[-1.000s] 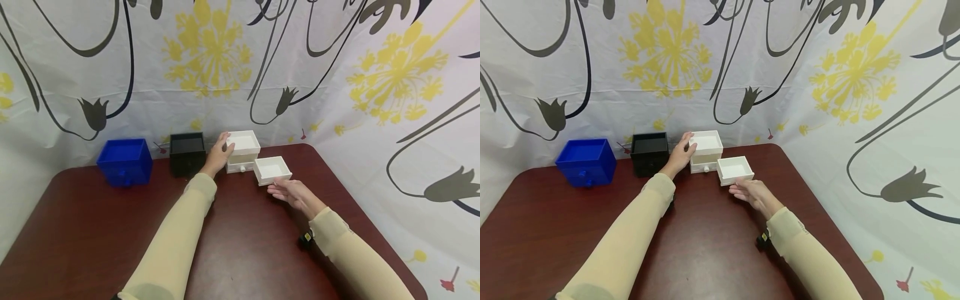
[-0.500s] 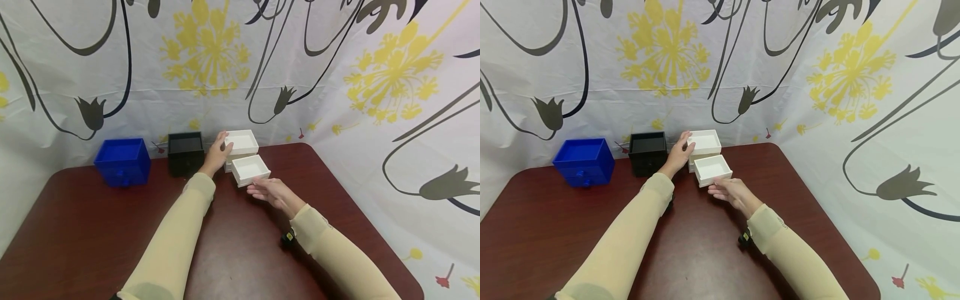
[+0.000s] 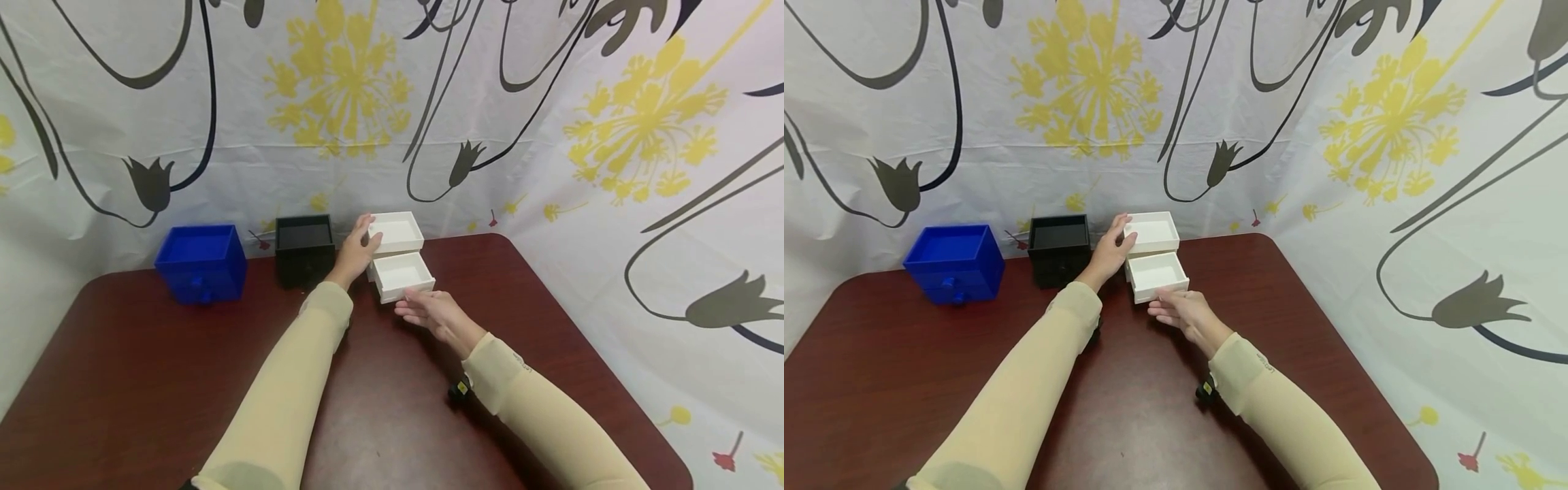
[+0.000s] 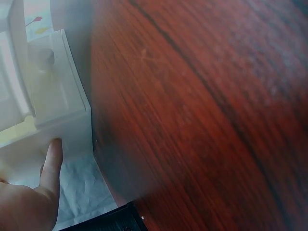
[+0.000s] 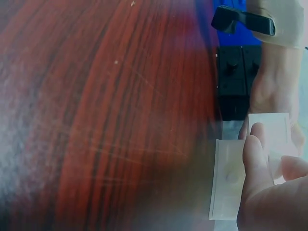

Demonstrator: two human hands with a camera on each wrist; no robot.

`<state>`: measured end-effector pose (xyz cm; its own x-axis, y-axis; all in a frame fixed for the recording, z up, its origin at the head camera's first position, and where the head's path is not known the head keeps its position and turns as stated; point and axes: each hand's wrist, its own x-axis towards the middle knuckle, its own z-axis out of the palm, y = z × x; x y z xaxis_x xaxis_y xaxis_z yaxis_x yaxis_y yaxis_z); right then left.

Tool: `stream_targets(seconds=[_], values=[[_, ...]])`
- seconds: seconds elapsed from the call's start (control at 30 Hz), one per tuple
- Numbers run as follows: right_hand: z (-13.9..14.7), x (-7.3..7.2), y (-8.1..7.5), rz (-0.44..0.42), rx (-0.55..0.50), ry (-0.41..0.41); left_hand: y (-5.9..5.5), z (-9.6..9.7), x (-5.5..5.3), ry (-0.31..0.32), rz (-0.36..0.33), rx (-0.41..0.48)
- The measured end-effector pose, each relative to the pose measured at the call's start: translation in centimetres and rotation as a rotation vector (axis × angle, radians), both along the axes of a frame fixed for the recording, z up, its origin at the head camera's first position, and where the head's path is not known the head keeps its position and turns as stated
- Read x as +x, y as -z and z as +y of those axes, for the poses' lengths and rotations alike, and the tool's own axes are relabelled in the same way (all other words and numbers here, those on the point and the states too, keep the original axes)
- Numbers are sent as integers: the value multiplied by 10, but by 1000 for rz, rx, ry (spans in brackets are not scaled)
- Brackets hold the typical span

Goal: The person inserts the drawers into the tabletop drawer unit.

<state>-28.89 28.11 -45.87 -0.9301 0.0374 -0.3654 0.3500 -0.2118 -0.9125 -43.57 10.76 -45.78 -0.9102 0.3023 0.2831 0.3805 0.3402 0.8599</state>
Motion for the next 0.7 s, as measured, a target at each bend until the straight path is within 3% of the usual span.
stream_targets(seconds=[0.33, 0.7], values=[[-6, 2, -3, 33, -8, 4, 1, 1, 0, -1, 4, 0], [-9, -4, -1, 17, -11, 75, 3, 2, -1, -7, 5, 16]])
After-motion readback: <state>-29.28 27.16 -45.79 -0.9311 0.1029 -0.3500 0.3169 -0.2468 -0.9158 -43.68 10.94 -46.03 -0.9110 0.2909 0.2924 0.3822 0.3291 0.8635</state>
